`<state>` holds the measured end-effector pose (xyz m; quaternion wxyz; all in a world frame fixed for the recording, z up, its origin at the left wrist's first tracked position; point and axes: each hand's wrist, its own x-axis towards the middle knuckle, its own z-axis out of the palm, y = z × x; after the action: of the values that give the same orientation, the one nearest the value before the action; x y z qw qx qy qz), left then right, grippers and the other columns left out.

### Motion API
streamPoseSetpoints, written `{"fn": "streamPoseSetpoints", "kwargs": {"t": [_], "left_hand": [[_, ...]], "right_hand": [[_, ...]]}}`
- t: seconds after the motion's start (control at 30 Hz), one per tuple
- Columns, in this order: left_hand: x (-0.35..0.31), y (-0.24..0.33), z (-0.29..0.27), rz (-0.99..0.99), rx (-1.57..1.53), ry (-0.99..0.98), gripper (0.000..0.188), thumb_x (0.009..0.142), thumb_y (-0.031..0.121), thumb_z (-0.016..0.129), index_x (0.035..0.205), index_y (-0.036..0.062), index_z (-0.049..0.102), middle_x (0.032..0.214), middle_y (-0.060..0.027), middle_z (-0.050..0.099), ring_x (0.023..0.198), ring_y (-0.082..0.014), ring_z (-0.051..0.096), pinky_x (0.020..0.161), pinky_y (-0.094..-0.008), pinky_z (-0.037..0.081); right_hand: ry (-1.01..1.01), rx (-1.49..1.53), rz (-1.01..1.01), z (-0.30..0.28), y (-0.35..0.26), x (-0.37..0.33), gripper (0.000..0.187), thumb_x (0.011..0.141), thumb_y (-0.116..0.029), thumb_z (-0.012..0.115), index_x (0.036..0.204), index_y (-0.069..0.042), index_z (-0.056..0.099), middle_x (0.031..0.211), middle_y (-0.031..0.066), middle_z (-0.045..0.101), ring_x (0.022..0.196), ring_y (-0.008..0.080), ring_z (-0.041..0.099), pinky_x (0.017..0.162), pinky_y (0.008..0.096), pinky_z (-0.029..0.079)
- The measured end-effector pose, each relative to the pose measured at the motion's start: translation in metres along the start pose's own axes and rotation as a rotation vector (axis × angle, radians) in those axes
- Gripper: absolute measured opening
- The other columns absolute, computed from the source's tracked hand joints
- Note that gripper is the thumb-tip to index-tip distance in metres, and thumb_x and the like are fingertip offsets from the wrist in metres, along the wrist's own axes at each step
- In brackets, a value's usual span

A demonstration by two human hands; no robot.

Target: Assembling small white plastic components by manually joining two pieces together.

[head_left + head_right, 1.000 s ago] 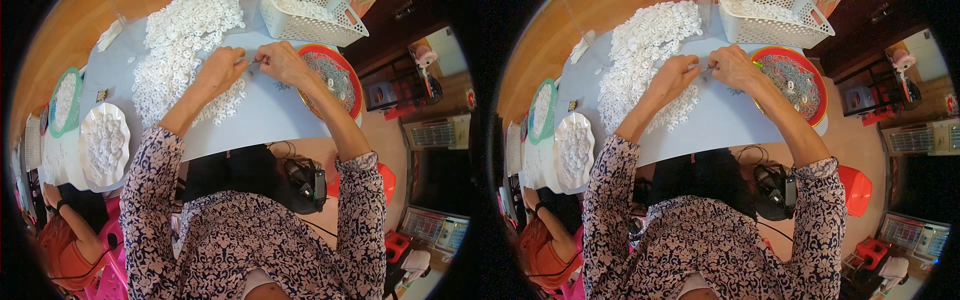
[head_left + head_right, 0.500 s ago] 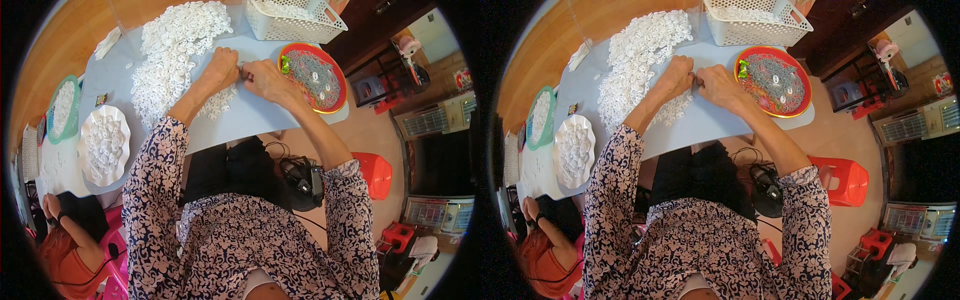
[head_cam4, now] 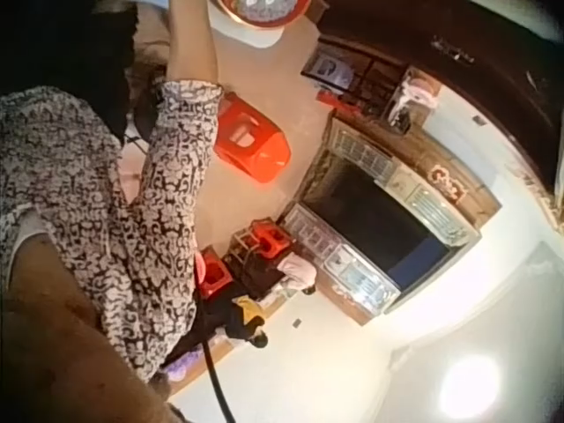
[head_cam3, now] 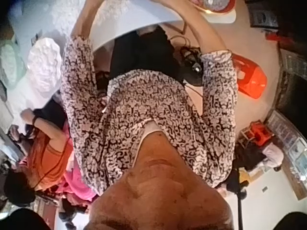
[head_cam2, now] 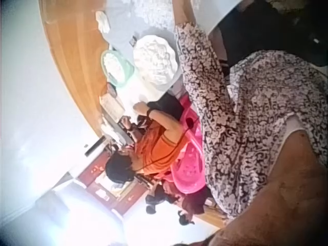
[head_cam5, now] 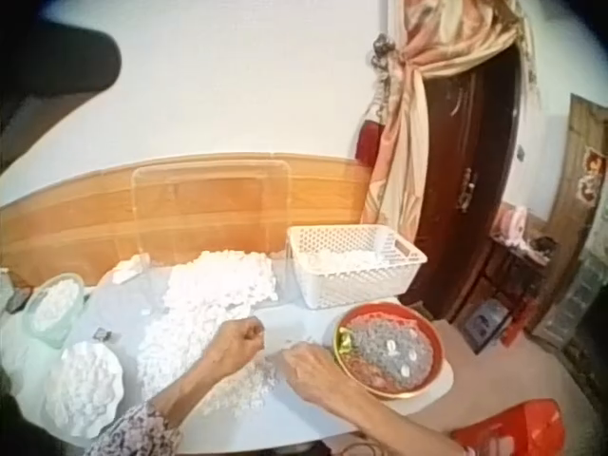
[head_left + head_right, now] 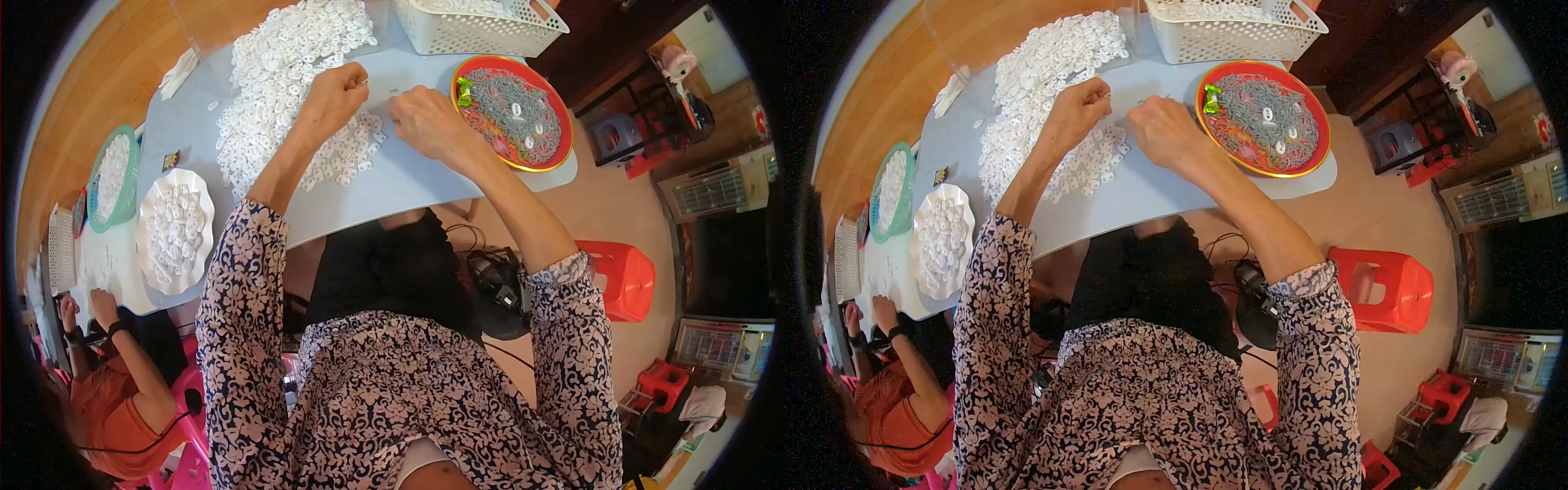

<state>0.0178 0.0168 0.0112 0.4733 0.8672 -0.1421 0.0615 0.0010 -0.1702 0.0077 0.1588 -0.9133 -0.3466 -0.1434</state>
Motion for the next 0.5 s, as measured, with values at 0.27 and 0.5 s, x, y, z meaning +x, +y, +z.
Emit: {"fn": "streamPoseSetpoints", "kwargs": {"t": [0.27,0.5], "left_hand": [[-0.017,0.012,0.0,-0.047,0.089,0.0,0.01,0.08,0.007,0.055,0.086,-0.0007,0.058,0.066,-0.0007,0.049,0.063,-0.0079,0.044,0.058,-0.0235,0.039],[-0.023,0.015,0.0,0.126,0.195,0.041,0.011,0.079,0.006,0.054,0.085,-0.0033,0.054,0.067,-0.0174,0.057,0.059,-0.0258,0.055,0.058,-0.0355,0.045]], "right_hand": [[0.211,0.686,0.313,0.012,0.009,0.002,0.011,0.075,-0.005,0.065,0.084,0.001,0.063,0.068,0.0033,0.063,0.061,0.0075,0.057,0.058,0.0234,0.047],[0.345,1.064,0.261,0.033,0.002,0.02,0.016,0.077,-0.007,0.061,0.09,0.0,0.068,0.07,0.0019,0.066,0.063,0.0067,0.057,0.06,0.0239,0.048]]}}
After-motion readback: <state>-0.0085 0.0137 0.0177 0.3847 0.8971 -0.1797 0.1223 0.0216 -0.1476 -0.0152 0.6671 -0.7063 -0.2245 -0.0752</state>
